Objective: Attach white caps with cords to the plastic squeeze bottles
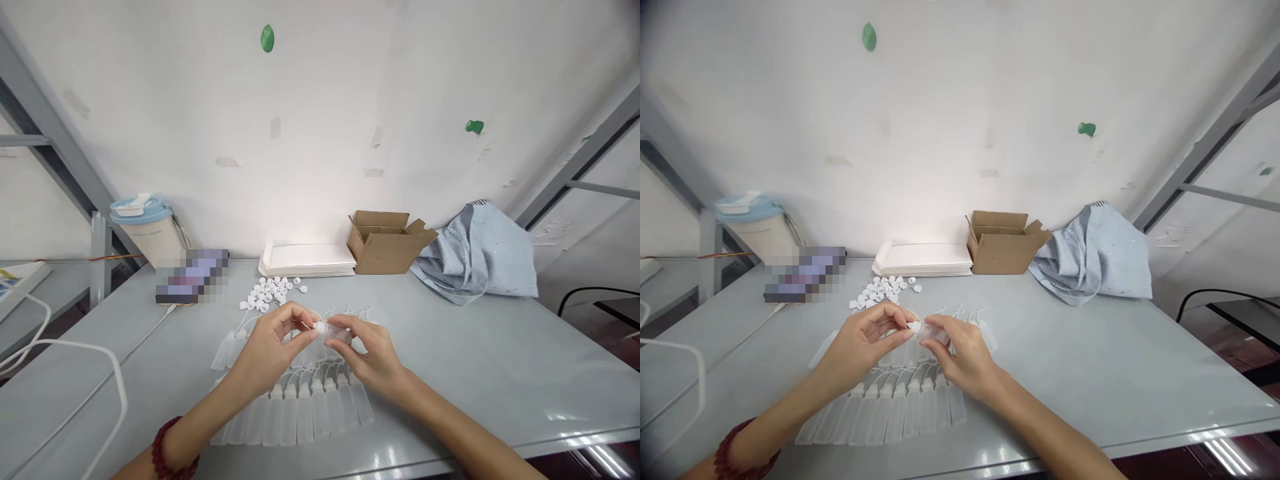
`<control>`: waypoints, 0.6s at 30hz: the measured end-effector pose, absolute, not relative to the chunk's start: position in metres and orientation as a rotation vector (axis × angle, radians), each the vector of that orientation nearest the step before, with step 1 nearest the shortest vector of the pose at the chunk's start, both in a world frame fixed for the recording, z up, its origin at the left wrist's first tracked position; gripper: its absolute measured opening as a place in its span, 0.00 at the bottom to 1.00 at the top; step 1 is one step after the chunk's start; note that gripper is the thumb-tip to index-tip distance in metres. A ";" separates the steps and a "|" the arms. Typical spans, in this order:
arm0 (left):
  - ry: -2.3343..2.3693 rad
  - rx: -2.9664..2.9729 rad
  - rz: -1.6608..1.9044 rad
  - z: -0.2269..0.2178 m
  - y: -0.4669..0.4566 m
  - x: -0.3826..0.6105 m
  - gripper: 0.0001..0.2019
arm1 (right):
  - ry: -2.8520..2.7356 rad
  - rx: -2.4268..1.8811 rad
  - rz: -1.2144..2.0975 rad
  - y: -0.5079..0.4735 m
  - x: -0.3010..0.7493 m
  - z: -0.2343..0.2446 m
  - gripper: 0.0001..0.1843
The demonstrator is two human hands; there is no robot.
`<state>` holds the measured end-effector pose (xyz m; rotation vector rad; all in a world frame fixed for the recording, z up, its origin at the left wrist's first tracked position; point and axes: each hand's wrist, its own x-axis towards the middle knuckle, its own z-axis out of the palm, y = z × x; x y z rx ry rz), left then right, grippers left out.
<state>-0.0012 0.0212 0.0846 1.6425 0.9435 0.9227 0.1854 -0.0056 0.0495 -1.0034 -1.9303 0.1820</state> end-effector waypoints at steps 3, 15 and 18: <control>0.922 1.701 0.926 0.086 0.021 -0.003 0.04 | -1.860 -1.051 0.340 -0.006 0.185 0.052 0.10; 0.978 1.648 0.726 0.090 0.026 -0.005 0.12 | -1.959 -0.996 0.161 -0.012 0.184 0.054 0.08; 0.998 1.725 0.669 0.090 0.026 -0.007 0.15 | -1.988 -0.958 0.080 -0.011 0.184 0.052 0.09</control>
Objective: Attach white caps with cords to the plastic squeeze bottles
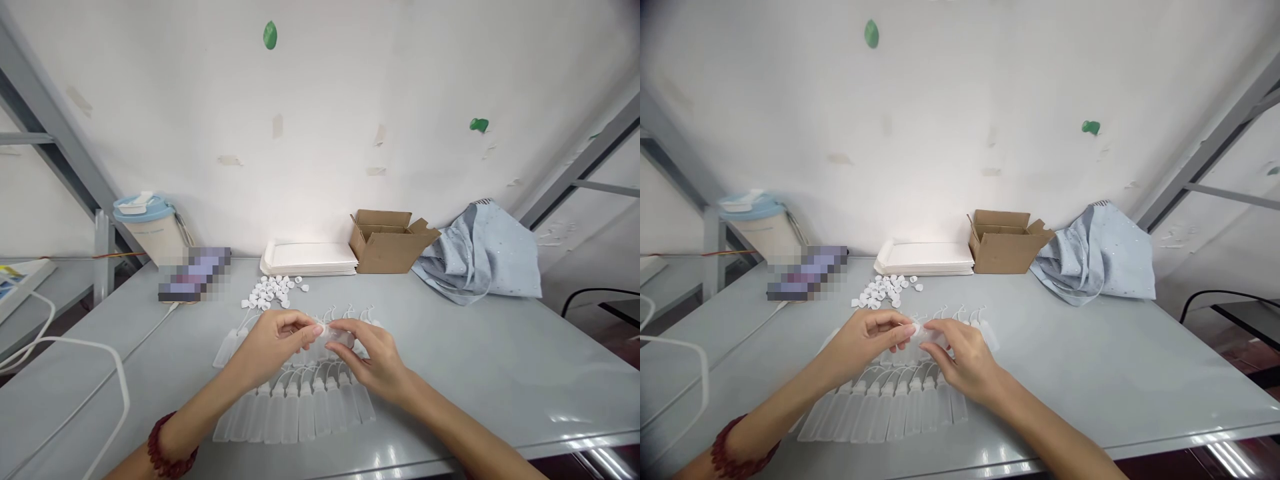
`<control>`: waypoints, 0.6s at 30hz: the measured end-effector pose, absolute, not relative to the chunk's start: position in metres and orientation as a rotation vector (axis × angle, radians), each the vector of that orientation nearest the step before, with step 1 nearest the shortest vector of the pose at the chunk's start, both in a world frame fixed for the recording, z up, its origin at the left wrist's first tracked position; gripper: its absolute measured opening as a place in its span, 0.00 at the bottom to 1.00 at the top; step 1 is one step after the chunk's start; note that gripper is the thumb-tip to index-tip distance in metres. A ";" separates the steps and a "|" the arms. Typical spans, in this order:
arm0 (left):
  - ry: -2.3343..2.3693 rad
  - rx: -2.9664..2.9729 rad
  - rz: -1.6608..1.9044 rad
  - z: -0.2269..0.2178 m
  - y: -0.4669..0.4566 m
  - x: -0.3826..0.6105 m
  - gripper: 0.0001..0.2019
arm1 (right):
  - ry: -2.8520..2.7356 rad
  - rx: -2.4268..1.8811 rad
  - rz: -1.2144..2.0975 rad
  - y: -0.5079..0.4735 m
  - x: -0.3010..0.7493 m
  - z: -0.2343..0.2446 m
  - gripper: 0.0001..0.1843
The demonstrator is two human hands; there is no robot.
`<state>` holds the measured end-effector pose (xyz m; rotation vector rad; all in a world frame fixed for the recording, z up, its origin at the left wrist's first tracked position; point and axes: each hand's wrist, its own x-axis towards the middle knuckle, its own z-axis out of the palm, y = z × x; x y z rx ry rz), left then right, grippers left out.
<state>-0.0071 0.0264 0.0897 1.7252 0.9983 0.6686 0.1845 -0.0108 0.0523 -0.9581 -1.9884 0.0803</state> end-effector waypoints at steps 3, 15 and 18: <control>0.988 1.743 0.674 0.090 0.026 -0.007 0.13 | -1.997 -0.945 0.045 -0.009 0.185 0.050 0.09; 0.921 2.066 0.806 0.084 0.023 -0.007 0.09 | -1.866 -1.070 0.421 -0.010 0.186 0.057 0.07; 0.852 2.203 0.859 0.081 0.022 -0.007 0.09 | -1.767 -1.087 0.694 -0.010 0.186 0.061 0.07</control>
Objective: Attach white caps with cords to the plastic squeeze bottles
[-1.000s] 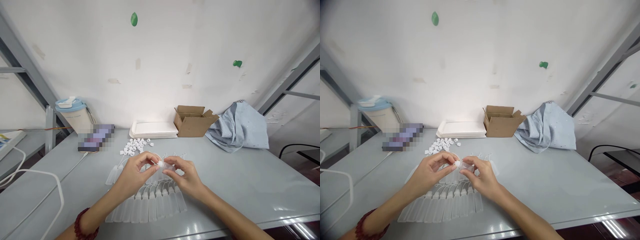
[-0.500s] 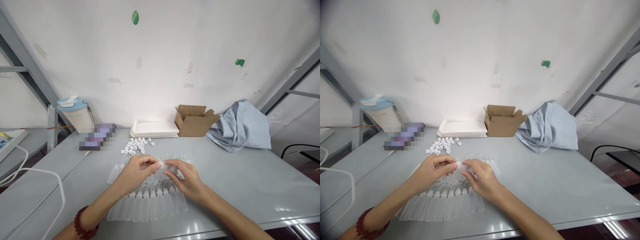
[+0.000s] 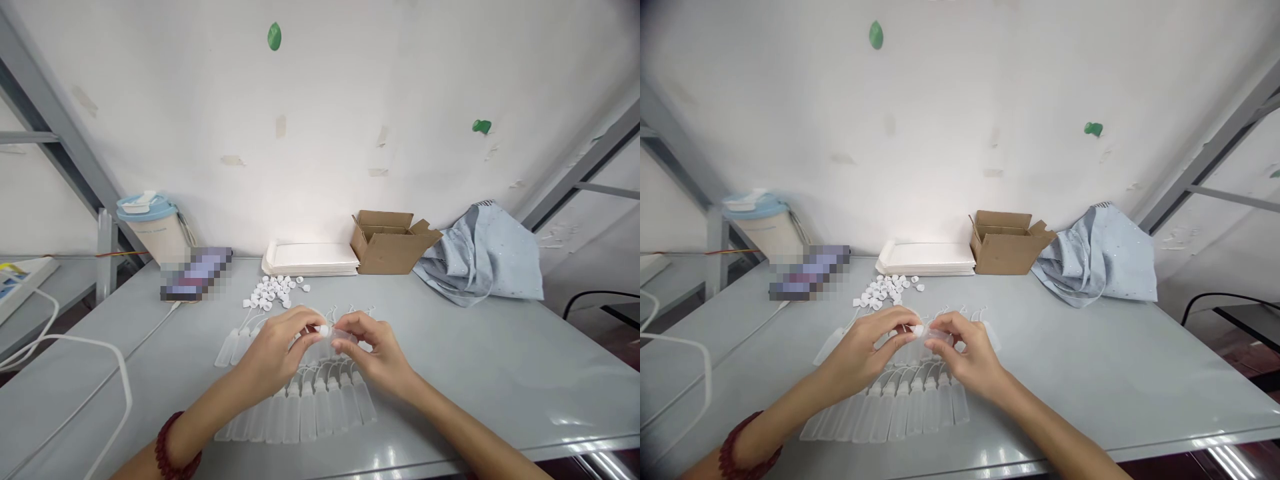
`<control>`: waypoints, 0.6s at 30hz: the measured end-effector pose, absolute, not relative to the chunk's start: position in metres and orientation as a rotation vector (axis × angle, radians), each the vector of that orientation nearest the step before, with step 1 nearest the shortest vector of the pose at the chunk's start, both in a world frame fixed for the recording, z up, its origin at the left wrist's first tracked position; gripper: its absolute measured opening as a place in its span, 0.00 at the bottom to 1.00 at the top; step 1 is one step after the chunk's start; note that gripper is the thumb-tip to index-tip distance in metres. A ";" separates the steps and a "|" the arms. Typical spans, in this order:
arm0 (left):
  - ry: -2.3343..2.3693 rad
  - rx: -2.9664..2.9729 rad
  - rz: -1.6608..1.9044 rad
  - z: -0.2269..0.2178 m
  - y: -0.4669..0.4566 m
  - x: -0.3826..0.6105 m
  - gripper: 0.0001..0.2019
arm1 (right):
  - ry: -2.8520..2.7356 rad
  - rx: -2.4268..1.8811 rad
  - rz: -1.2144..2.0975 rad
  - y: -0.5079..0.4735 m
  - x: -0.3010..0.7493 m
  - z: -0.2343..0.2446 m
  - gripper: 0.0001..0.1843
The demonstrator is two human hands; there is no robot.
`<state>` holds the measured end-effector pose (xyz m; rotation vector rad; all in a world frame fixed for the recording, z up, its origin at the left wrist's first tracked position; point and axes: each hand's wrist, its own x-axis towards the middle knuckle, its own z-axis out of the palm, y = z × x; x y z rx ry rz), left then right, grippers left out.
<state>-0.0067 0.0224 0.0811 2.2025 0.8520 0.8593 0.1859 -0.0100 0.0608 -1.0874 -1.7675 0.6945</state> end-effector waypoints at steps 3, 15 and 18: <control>0.778 2.284 0.897 0.080 0.022 -0.006 0.10 | -1.626 -1.066 1.011 -0.009 0.186 0.064 0.09; 0.969 1.790 0.769 0.090 0.021 -0.004 0.10 | -1.669 -1.055 0.792 -0.009 0.186 0.064 0.08; 0.979 1.751 0.688 0.088 0.022 -0.004 0.14 | -1.797 -1.030 0.519 -0.010 0.186 0.059 0.07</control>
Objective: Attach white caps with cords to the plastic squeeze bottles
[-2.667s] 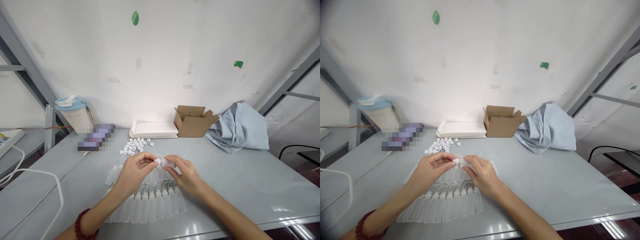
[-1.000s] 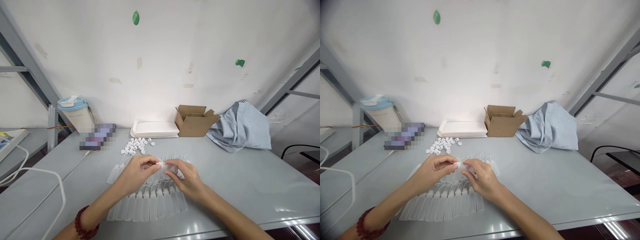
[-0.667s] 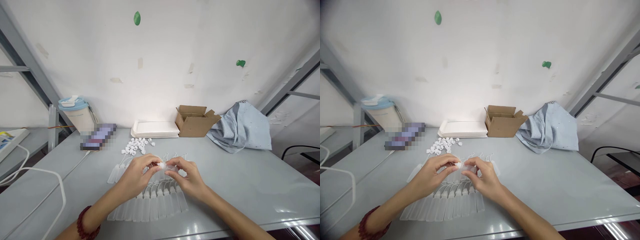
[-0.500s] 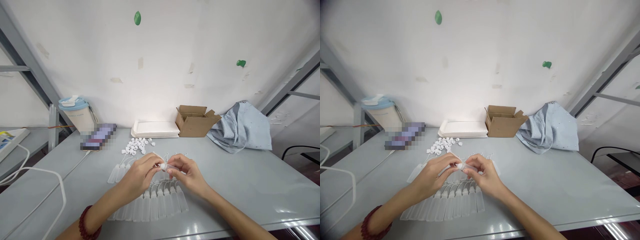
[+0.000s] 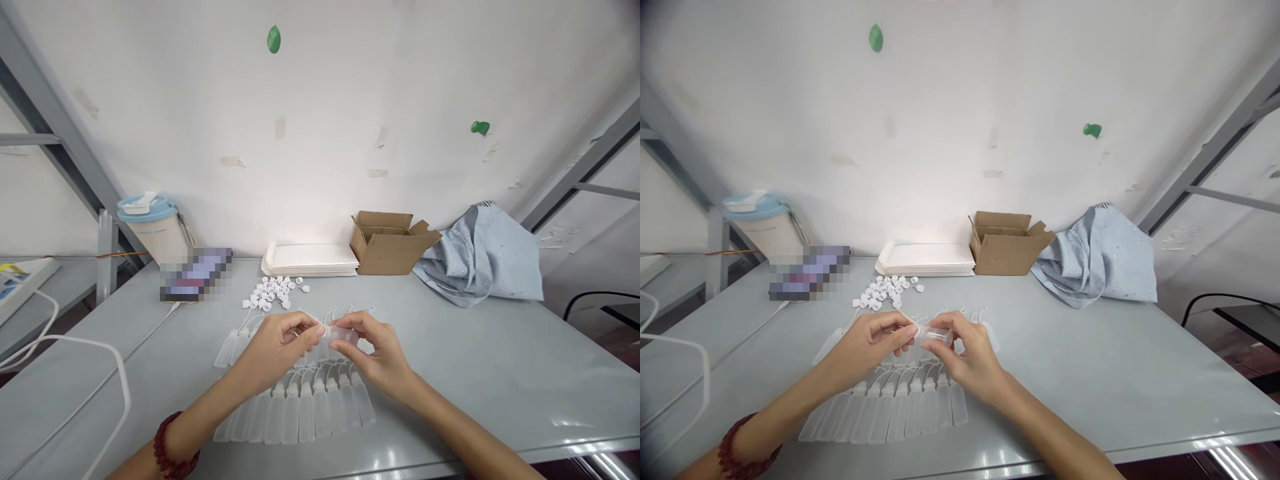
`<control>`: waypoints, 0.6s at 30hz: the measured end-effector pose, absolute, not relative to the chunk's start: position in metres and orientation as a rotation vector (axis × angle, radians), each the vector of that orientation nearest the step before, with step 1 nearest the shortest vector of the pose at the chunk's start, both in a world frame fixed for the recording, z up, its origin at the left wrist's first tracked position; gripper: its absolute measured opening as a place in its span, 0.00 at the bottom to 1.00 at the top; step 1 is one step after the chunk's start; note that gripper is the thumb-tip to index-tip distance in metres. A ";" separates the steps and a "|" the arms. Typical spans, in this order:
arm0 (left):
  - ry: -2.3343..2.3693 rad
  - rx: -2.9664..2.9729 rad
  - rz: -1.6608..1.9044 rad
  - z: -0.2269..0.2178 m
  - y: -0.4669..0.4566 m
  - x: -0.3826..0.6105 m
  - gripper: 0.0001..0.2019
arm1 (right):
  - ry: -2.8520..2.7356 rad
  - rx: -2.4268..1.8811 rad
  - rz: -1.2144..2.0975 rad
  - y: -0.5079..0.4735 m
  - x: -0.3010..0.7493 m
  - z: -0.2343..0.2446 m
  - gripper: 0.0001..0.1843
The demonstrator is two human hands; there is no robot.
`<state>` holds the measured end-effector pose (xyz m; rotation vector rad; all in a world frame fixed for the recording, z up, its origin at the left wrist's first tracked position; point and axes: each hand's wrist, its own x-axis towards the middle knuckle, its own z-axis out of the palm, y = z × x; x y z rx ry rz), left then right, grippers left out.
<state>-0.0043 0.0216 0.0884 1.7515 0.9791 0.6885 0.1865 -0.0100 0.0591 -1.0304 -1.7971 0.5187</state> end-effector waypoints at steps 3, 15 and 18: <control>0.976 1.723 0.643 0.088 0.023 -0.004 0.15 | -1.862 -1.013 0.393 -0.011 0.187 0.056 0.07; 0.815 2.234 0.973 0.074 0.021 -0.002 0.08 | -1.590 -1.118 1.073 -0.008 0.187 0.066 0.10; 0.820 2.239 0.988 0.074 0.020 -0.002 0.08 | -1.504 -1.074 1.237 -0.007 0.187 0.067 0.11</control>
